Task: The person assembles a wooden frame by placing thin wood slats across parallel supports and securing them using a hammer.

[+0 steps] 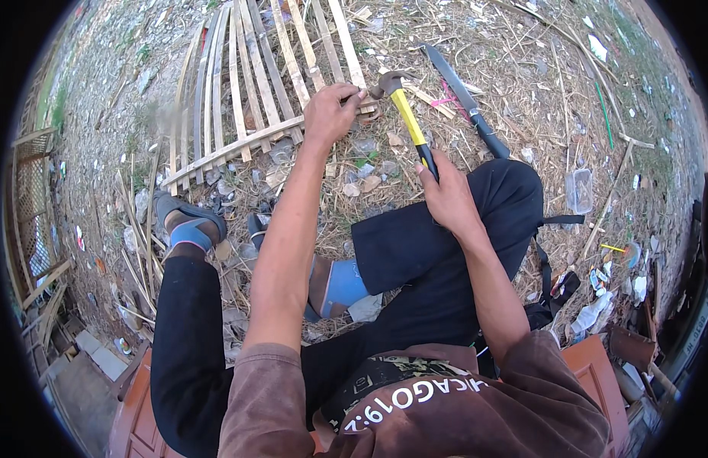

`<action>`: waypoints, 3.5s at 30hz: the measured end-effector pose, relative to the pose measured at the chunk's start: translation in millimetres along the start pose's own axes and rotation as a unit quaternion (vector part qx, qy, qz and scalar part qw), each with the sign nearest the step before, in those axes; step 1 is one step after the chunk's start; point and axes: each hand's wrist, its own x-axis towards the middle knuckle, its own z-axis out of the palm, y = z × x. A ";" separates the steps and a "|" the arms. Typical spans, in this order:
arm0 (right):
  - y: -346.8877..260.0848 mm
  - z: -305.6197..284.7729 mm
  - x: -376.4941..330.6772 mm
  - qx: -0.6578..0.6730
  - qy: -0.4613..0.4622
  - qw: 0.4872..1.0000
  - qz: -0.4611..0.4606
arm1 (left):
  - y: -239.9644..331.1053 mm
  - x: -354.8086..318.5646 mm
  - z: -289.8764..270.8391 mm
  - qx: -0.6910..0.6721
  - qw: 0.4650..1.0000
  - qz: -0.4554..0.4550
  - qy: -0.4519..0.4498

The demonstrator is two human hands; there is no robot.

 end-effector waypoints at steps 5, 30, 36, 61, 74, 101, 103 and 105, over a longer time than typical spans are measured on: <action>-3.3 -0.4 0.1 0.005 -0.009 1.000 0.014 | -2.9 -0.3 -0.8 0.024 0.999 0.035 0.014; -41.5 -13.2 -0.1 -0.047 -0.016 0.998 -0.044 | -4.5 -9.3 9.8 0.024 0.978 0.157 0.133; -28.2 -10.4 0.7 -0.080 0.011 0.993 -0.087 | -3.4 -12.5 11.3 0.049 0.978 0.149 0.136; -37.8 -16.8 -9.8 -0.059 0.020 0.994 -0.089 | -8.4 -18.5 16.1 0.046 0.971 0.172 0.159; -45.9 -12.8 -15.0 -0.023 0.047 0.992 -0.112 | -8.3 -17.2 14.9 0.052 0.969 0.176 0.165; -37.5 -4.7 -10.8 -0.065 0.062 0.987 -0.132 | -6.9 -17.1 15.6 0.047 0.973 0.165 0.153; -51.7 -8.6 -15.6 -0.029 0.064 0.990 -0.120 | -8.6 -13.0 13.9 0.050 0.969 0.178 0.161; -57.9 -9.2 -19.1 -0.006 0.072 0.989 -0.133 | -9.9 -16.2 12.8 0.053 0.971 0.175 0.157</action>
